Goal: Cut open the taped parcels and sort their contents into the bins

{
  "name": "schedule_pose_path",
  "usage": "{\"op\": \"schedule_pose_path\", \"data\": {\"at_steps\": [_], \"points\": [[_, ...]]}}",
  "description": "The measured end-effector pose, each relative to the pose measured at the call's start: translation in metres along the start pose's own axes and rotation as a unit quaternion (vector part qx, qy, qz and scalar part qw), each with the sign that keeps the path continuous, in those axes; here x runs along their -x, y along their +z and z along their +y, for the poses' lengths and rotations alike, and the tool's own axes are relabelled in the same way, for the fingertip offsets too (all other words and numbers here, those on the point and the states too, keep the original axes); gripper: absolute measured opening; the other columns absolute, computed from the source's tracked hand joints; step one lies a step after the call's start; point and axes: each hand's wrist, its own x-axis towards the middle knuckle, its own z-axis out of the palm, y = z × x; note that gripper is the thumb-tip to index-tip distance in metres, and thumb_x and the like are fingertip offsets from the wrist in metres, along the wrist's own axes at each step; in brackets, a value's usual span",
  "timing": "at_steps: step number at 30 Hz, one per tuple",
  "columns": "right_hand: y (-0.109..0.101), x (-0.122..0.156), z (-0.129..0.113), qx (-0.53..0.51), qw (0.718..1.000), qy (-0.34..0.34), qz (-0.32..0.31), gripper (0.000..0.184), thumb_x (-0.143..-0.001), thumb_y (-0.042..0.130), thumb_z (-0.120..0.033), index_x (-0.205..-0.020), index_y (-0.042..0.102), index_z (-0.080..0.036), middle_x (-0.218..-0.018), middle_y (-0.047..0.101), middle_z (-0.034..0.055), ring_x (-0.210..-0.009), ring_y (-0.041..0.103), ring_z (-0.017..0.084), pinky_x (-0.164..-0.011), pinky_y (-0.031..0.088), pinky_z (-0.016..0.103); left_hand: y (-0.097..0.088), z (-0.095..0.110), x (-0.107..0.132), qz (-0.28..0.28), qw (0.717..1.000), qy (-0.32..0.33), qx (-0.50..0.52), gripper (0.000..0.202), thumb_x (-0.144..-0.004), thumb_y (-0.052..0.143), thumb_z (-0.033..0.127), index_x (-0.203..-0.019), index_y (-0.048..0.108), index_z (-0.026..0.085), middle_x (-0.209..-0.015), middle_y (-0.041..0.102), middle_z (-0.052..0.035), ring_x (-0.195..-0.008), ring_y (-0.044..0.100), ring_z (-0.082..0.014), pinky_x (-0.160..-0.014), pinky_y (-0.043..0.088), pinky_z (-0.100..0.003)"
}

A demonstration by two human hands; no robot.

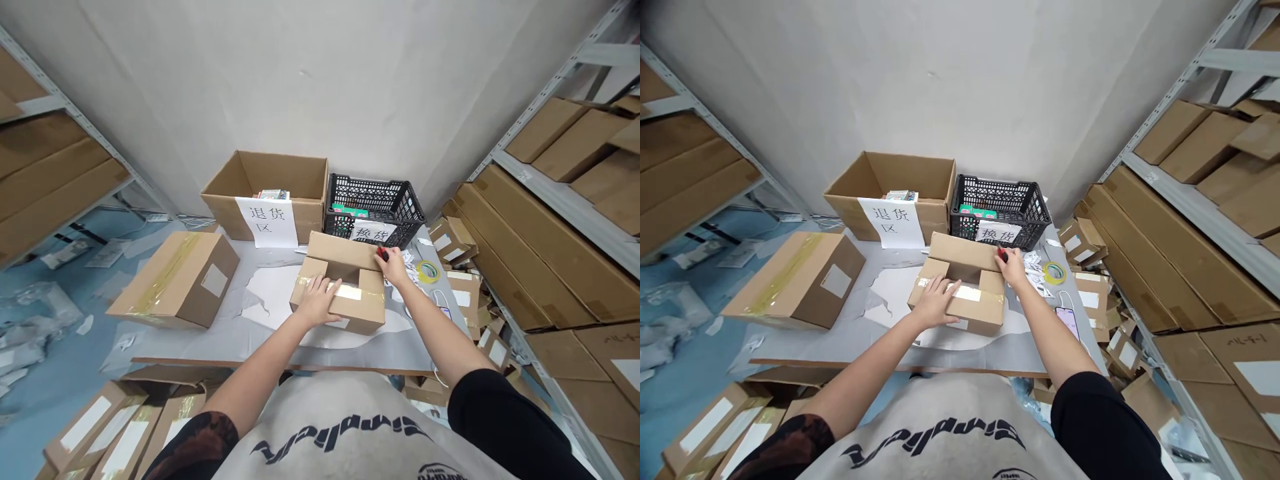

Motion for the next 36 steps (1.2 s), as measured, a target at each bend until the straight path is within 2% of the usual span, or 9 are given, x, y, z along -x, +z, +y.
{"op": "schedule_pose_path", "data": {"at_steps": [3,8,12,17,21,25,28,31,36], "points": [[-0.013,0.035,0.029,-0.144,0.973,0.177,0.031,0.037,-0.072,0.068,-0.045,-0.098,0.058,-0.021,-0.077,0.063,0.0014,-0.072,0.064,0.022,-0.072,0.055,0.038,0.004,0.002,0.004,0.008,1.000,0.004,-0.010,0.112,-0.056,0.081,0.065,-0.148,0.038,0.017,-0.131,0.052,-0.0175,-0.133,0.038,-0.0390,-0.116,0.021,-0.051],[-0.009,0.131,0.076,-0.155,0.943,0.294,0.006,0.018,-0.065,0.063,-0.032,-0.073,0.051,-0.021,-0.055,0.058,0.0001,-0.055,0.064,0.023,-0.055,0.054,0.035,0.008,0.004,0.009,0.027,1.000,0.002,-0.009,0.107,-0.056,0.080,0.065,-0.144,0.042,0.018,-0.130,0.052,-0.0168,-0.133,0.037,-0.0382,-0.116,0.023,-0.051],[0.002,0.172,0.094,-0.119,0.934,0.335,0.025,0.018,-0.060,0.065,-0.028,-0.075,0.056,-0.022,-0.068,0.067,0.0036,-0.076,0.070,0.027,-0.069,0.056,0.038,0.008,0.004,0.009,0.046,0.999,0.007,0.000,0.103,-0.060,0.078,0.066,-0.145,0.042,0.021,-0.129,0.052,-0.0159,-0.133,0.039,-0.0372,-0.116,0.024,-0.052],[0.001,0.162,0.086,-0.103,0.935,0.334,0.064,0.034,-0.067,0.064,-0.040,-0.093,0.066,-0.018,-0.108,0.070,0.0146,-0.119,0.058,0.032,-0.099,0.045,0.045,0.003,0.008,0.015,0.129,0.991,0.020,-0.017,0.091,-0.068,0.078,0.058,-0.144,0.045,0.019,-0.131,0.052,-0.0187,-0.136,0.038,-0.0386,-0.114,0.025,-0.053],[-0.025,0.141,0.047,-0.165,0.949,0.266,0.028,0.050,-0.082,0.054,-0.055,-0.116,0.064,-0.021,-0.117,0.069,0.0083,-0.111,0.063,0.024,-0.095,0.051,0.039,-0.007,0.019,0.038,0.209,0.977,0.022,-0.027,0.052,-0.089,0.062,0.034,-0.140,0.050,0.029,-0.118,0.063,-0.0115,-0.128,0.050,-0.0312,-0.109,0.029,-0.048],[-0.052,0.136,-0.006,-0.160,0.970,0.065,-0.172,0.049,-0.085,0.059,-0.055,-0.124,0.061,-0.025,-0.132,0.061,0.0084,-0.123,0.057,0.025,-0.104,0.045,0.043,-0.021,0.032,0.074,0.162,0.987,0.020,-0.013,0.041,-0.095,0.047,0.016,-0.132,0.056,0.031,-0.112,0.067,-0.0075,-0.108,0.062,-0.0232,-0.095,0.038,-0.042],[-0.049,0.147,-0.026,-0.025,0.965,-0.032,-0.259,0.074,-0.077,0.068,-0.060,-0.140,0.049,-0.025,-0.148,0.047,0.0119,-0.137,0.042,0.030,-0.113,0.035,0.049,-0.022,0.041,0.099,0.118,0.993,0.012,0.002,0.033,-0.096,0.043,0.014,-0.118,0.064,0.029,-0.106,0.068,-0.0063,-0.100,0.062,-0.0213,-0.086,0.041,-0.040],[-0.028,0.166,-0.020,0.095,0.957,-0.105,-0.254,0.101,-0.066,0.075,-0.066,-0.149,0.038,-0.022,-0.158,0.028,0.0163,-0.148,0.018,0.036,-0.117,0.024,0.054,-0.014,0.046,0.112,0.056,0.998,0.001,0.034,0.023,-0.095,0.049,0.023,-0.112,0.064,0.026,-0.106,0.065,-0.0079,-0.100,0.059,-0.0232,-0.082,0.044,-0.039],[-0.003,0.187,-0.002,0.187,0.953,-0.152,-0.186,0.100,-0.074,0.070,-0.064,-0.154,0.026,-0.023,-0.160,0.024,0.0165,-0.150,0.011,0.035,-0.117,0.023,0.057,-0.004,0.040,0.100,-0.023,0.996,0.007,0.081,0.031,-0.095,0.049,0.035,-0.122,0.059,0.022,-0.105,0.061,-0.0102,-0.098,0.056,-0.0250,-0.084,0.048,-0.039]]}}
